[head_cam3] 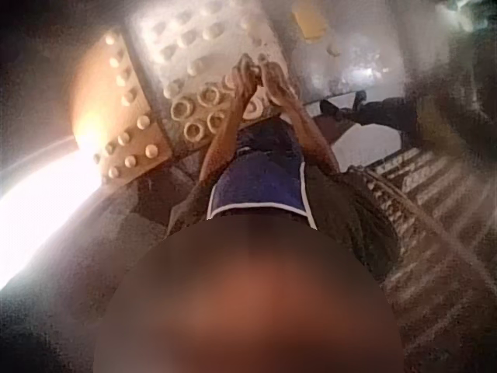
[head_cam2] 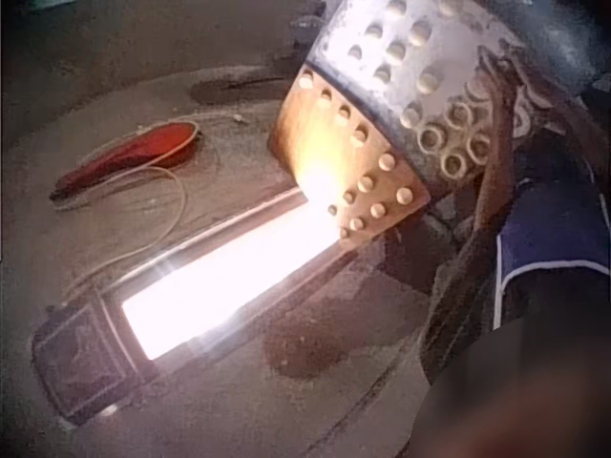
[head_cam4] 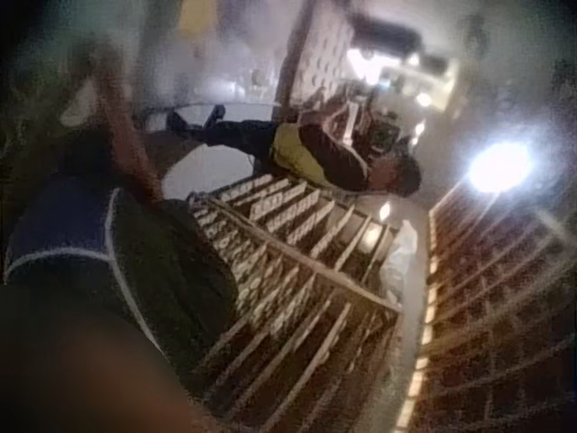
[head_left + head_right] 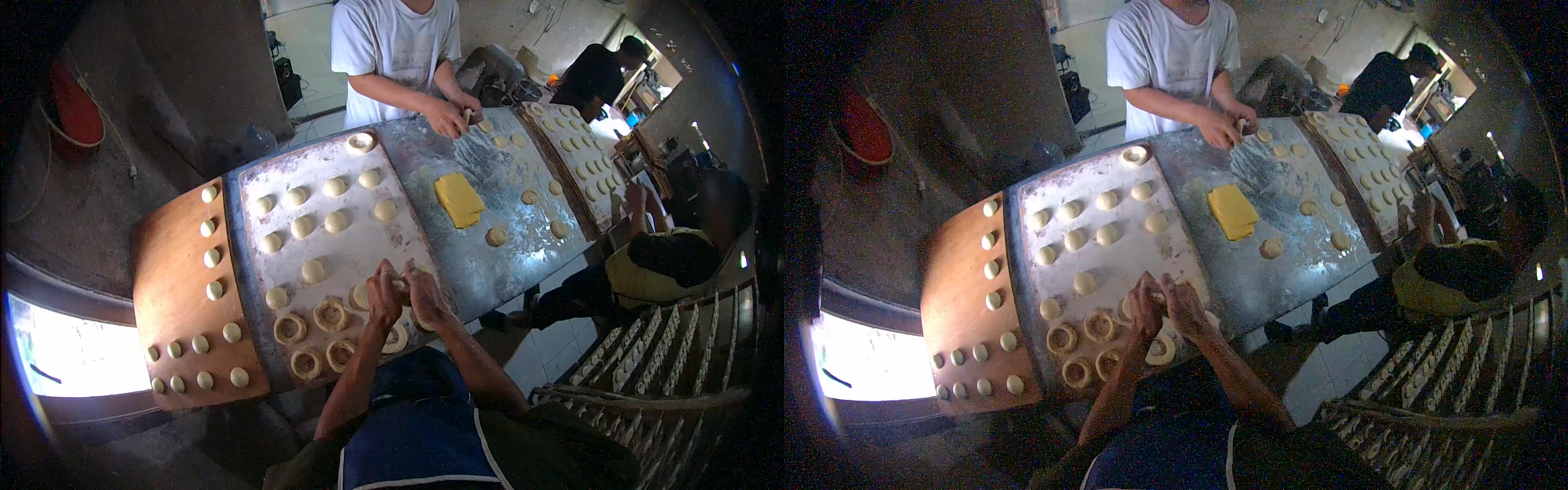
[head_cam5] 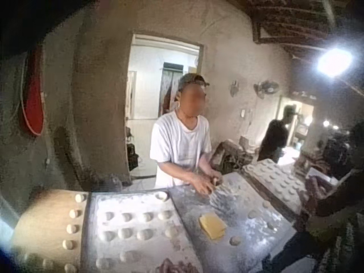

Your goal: The person shapes small dough balls into rings by hand and places them on a wooden board. They then lift the board and place it onto a multi-tiered wooden rack. The person repeats the shaping process with additional dough balls.

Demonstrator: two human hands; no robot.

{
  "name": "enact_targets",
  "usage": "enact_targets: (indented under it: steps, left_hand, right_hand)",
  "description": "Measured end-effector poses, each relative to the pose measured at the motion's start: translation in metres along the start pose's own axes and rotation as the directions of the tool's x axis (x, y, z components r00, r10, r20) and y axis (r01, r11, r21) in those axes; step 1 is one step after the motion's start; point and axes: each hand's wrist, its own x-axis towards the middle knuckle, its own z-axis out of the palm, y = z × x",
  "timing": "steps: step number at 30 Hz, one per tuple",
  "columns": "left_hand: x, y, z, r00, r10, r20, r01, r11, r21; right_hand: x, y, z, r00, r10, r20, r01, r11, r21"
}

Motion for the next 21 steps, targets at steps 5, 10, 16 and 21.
enact_targets:
  steps: [5, 10, 16, 21]
  left_hand:
    - [-0.009, -0.003, -0.028, 0.958, -0.264, 0.115, 0.287, 0.894, -0.343]
    - [-0.011, -0.018, -0.045, 0.986, -0.039, 0.165, 0.016, 0.99, 0.138]
    - [-0.017, -0.029, -0.049, 0.951, 0.232, 0.202, -0.3, 0.849, 0.435]
    - [-0.017, -0.015, -0.043, 0.986, -0.101, 0.133, 0.104, 0.994, -0.014]
  right_hand:
    - [-0.014, -0.034, 0.008, 0.976, 0.218, 0.017, -0.21, 0.956, -0.203]
    - [-0.028, -0.039, 0.026, 0.967, -0.25, -0.05, 0.231, 0.943, -0.238]
    - [-0.031, 0.006, 0.021, 0.974, 0.029, 0.224, 0.029, 0.967, -0.254]
    - [-0.036, 0.022, 0.019, 0.869, -0.492, 0.056, 0.471, 0.786, -0.4]
